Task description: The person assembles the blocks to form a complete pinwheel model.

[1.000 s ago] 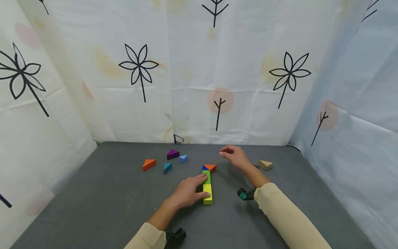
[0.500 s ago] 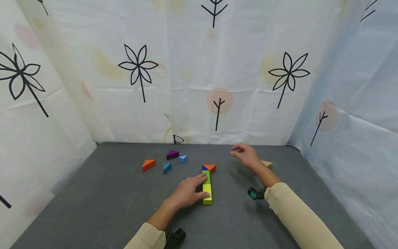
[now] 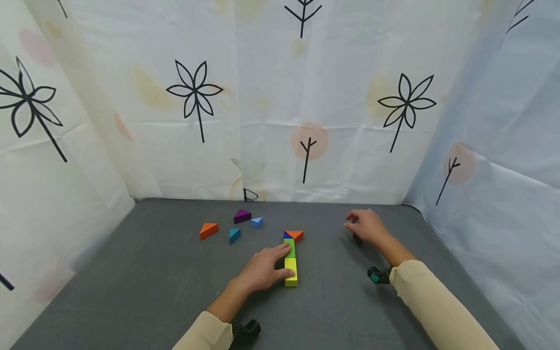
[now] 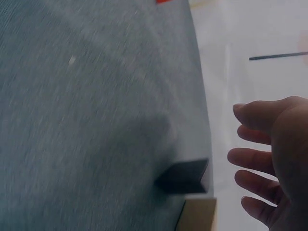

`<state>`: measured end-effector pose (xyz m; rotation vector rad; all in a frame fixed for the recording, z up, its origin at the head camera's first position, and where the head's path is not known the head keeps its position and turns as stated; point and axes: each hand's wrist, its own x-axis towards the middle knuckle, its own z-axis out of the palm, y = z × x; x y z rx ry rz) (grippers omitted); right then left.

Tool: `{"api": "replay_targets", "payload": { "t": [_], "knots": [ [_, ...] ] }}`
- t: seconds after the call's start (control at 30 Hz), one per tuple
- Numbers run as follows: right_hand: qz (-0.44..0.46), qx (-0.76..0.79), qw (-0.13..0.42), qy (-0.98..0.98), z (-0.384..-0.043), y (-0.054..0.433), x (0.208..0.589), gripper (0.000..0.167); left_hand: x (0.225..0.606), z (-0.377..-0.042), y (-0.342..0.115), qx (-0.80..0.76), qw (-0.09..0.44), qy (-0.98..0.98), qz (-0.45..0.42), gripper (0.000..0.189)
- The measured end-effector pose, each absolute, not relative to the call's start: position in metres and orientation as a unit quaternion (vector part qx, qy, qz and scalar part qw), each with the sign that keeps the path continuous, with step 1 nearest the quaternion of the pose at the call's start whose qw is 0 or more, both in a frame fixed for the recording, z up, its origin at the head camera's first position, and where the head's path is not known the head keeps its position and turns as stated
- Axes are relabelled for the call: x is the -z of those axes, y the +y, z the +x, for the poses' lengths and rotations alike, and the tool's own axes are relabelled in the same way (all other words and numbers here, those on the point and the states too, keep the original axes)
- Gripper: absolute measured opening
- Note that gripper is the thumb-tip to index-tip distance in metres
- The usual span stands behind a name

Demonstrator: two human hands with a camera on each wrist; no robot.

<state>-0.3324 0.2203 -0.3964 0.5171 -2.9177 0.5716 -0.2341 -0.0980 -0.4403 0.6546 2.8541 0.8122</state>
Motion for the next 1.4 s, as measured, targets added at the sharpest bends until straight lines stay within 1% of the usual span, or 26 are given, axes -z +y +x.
{"api": "replay_targets", "payload": {
  "t": [0.17,0.47,0.67,0.9,1.4],
  "knots": [
    [0.171,-0.169,0.06,-0.969,-0.33,0.229,0.402,0.021,0.44,-0.233,-0.099,-0.267,0.048,0.939,0.213,0.07],
    [0.166,-0.153,0.075,-0.971,-0.321,0.236,0.416,0.016,0.44,-0.233,-0.098,-0.264,0.05,0.94,0.212,0.071],
    [0.149,-0.155,0.067,-0.974,-0.318,0.235,0.42,0.01,0.44,-0.232,-0.097,-0.262,0.051,0.941,0.21,0.071],
    [0.143,-0.159,0.058,-0.975,-0.319,0.233,0.42,0.01,0.441,-0.234,-0.097,-0.262,0.051,0.94,0.212,0.071],
    [0.159,-0.182,0.081,-0.967,-0.331,0.209,0.405,0.015,0.44,-0.233,-0.097,-0.261,0.054,0.941,0.207,0.071]
  ]
}}
